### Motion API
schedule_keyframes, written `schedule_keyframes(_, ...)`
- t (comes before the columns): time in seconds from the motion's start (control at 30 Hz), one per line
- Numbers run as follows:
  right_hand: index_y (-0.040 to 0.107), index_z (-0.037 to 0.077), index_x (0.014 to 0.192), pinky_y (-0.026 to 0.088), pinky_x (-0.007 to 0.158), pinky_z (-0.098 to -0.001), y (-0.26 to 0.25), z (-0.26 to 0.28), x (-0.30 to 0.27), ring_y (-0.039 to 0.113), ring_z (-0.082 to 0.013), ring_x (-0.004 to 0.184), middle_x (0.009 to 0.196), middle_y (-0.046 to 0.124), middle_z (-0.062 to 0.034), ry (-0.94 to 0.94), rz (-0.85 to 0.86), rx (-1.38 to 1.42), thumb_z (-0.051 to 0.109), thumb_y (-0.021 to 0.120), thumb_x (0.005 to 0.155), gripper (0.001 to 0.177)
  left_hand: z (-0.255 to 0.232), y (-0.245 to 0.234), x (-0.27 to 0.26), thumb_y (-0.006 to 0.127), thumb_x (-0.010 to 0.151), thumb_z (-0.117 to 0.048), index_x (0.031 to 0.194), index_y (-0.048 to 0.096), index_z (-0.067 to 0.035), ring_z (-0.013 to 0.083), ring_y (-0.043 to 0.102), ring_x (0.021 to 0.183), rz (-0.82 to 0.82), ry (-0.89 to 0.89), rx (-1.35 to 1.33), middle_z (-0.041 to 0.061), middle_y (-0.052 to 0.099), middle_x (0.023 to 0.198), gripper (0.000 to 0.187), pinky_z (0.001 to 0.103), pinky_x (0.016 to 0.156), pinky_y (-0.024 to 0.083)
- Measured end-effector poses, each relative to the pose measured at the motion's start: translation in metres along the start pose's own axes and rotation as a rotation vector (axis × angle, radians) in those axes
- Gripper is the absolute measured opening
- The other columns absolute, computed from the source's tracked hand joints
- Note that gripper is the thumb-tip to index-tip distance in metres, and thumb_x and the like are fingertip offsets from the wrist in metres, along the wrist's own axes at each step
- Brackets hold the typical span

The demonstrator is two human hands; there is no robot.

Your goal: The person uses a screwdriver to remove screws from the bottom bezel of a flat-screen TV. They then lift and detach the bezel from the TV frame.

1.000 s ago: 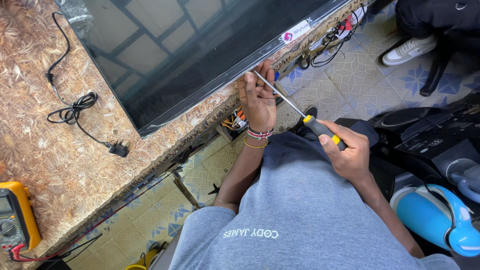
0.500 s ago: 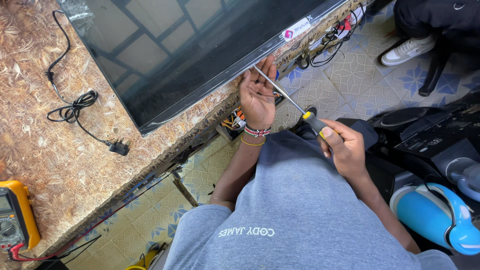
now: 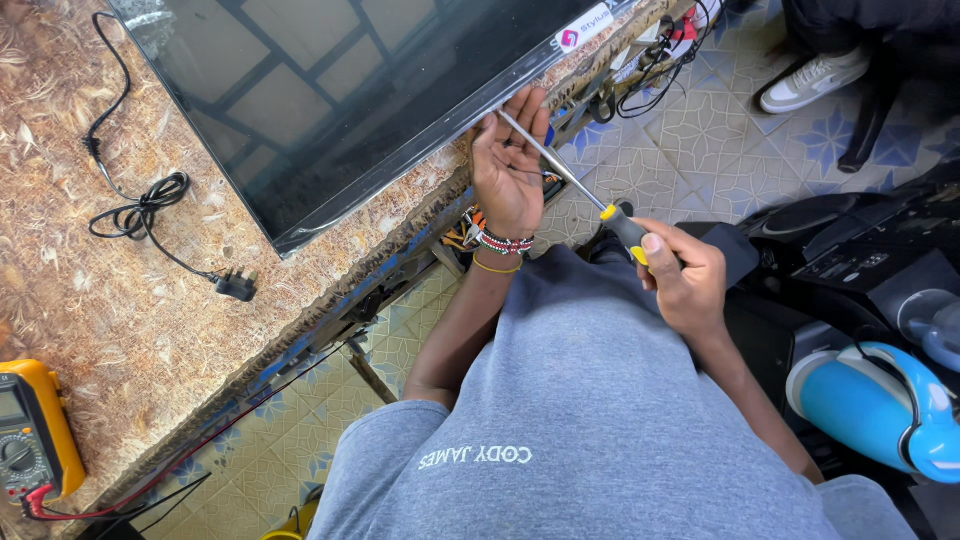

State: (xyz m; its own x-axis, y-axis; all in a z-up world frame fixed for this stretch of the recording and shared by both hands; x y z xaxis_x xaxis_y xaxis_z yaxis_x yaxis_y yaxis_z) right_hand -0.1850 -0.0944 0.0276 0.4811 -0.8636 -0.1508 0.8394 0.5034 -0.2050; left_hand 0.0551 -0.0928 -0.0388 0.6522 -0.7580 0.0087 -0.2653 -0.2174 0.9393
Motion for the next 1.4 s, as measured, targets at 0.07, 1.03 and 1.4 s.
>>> schedule_keyframes(0.07,0.073,-0.002,0.118,0.043,0.051,-0.0235,0.003,0.001,0.0,0.052,-0.0125,0.055,0.071,0.057,-0.0065,-0.007,-0.016,0.009,0.033,0.054,0.105,0.042,-0.003,0.002,-0.002,0.046,0.111,-0.021,0.119,0.06,0.005,0.0396,0.058,0.127,-0.037,0.014,0.051,0.028,0.062,0.132,0.031,0.043,0.112,0.052)
schedule_keyframes(1.03,0.072,-0.002,0.119,0.046,0.048,-0.0224,0.004,-0.006,0.001,0.056,-0.0139,0.054,0.077,0.062,-0.0067,-0.048,-0.032,0.014,0.034,0.056,0.105,0.042,-0.012,0.009,-0.004,0.064,0.102,-0.036,0.121,0.066,0.004,0.0364,0.065,0.12,-0.139,-0.009,0.17,0.025,0.067,0.125,0.044,0.042,0.102,0.057)
schedule_keyframes(1.4,0.06,0.008,0.12,0.042,0.086,-0.0332,-0.003,0.019,-0.015,0.05,-0.0194,0.092,0.101,0.05,-0.0061,-0.349,-0.224,-0.321,0.007,0.083,0.088,0.04,-0.009,0.012,-0.006,0.058,0.106,-0.034,0.125,0.065,0.007,0.0346,0.065,0.12,-0.077,0.022,0.2,0.025,0.067,0.127,0.046,0.039,0.102,0.058)
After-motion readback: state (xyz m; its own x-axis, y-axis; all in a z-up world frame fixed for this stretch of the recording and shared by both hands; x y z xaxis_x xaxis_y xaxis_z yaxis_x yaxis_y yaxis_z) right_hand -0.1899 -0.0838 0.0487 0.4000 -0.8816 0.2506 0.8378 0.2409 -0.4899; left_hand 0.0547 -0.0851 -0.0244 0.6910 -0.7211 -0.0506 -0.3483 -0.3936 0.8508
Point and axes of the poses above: each hand's wrist, its own x-axis towards the middle knuckle, its own y-axis out of the palm, z = x × y, the point moved 9 cm from there along x, towards the middle knuckle
